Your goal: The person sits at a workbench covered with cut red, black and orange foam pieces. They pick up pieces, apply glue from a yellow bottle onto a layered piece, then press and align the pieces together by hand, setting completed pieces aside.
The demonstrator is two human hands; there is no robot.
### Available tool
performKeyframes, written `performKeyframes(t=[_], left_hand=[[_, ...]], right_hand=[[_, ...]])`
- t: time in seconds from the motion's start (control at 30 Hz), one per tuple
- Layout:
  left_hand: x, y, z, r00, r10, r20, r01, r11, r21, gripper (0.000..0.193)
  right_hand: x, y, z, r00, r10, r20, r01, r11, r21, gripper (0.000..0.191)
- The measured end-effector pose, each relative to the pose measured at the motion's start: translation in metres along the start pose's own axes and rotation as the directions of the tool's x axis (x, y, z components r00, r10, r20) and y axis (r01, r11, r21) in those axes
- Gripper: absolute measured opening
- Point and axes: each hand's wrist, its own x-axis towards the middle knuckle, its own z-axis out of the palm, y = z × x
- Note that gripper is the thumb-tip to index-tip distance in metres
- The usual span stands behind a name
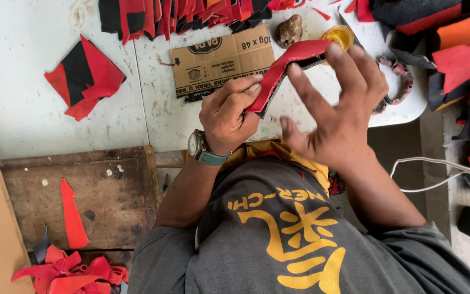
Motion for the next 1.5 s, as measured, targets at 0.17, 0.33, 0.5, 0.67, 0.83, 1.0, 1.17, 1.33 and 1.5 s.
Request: performKeyframes(t=[0.17,0.33,0.5,0.67,0.83,1.0,1.17,1.33,1.5], left_hand=[[0.0,0.001,-0.001,1.0,0.03,0.003,-0.03,0.999,-0.021,0.025],[0.0,0.0,-0.004,0.999,0.032,0.032,-0.031,0.999,-0.019,0.027],[0.0,0.0,-0.004,0.999,0.048,0.002,-0.048,0.998,-0.034,0.025],[-0.001,0.0,-0.003,0.999,0.037,-0.03,-0.037,0.999,-0.011,0.023],[-0.004,-0.001,-0.002,0.999,-0.005,-0.054,0.005,1.0,-0.006,0.023],[-0.004,-0.003,0.0,0.994,-0.063,-0.091,0.059,0.997,-0.04,0.024],[-0.002,-0.003,-0.001,0.995,-0.076,-0.071,0.072,0.996,-0.052,0.027],[0.001,-0.003,-0.003,0.992,-0.099,-0.08,0.093,0.993,-0.079,0.025],[-0.001,-0.002,0.0,0.989,-0.133,-0.068,0.127,0.988,-0.09,0.023]], right_hand=[[-0.001,-0.003,0.002,0.998,0.064,-0.015,-0.063,0.998,0.028,0.058],[-0.005,-0.01,0.005,0.999,0.031,-0.016,-0.027,0.977,0.209,0.051],[-0.002,-0.003,0.004,0.998,0.051,-0.02,-0.049,0.994,0.102,0.051],[-0.006,0.002,0.005,0.998,0.052,-0.028,-0.05,0.996,0.069,0.049],[-0.012,0.02,0.006,0.995,0.084,-0.05,-0.081,0.995,0.058,0.049],[-0.01,0.031,-0.001,0.983,0.175,-0.059,-0.171,0.983,0.069,0.044],[-0.006,0.028,-0.004,0.991,0.111,-0.076,-0.106,0.992,0.073,0.048],[-0.004,0.026,-0.001,0.987,0.151,-0.061,-0.15,0.988,0.02,0.051],[0.001,0.006,0.011,0.997,0.073,-0.033,-0.069,0.99,0.127,0.053]])
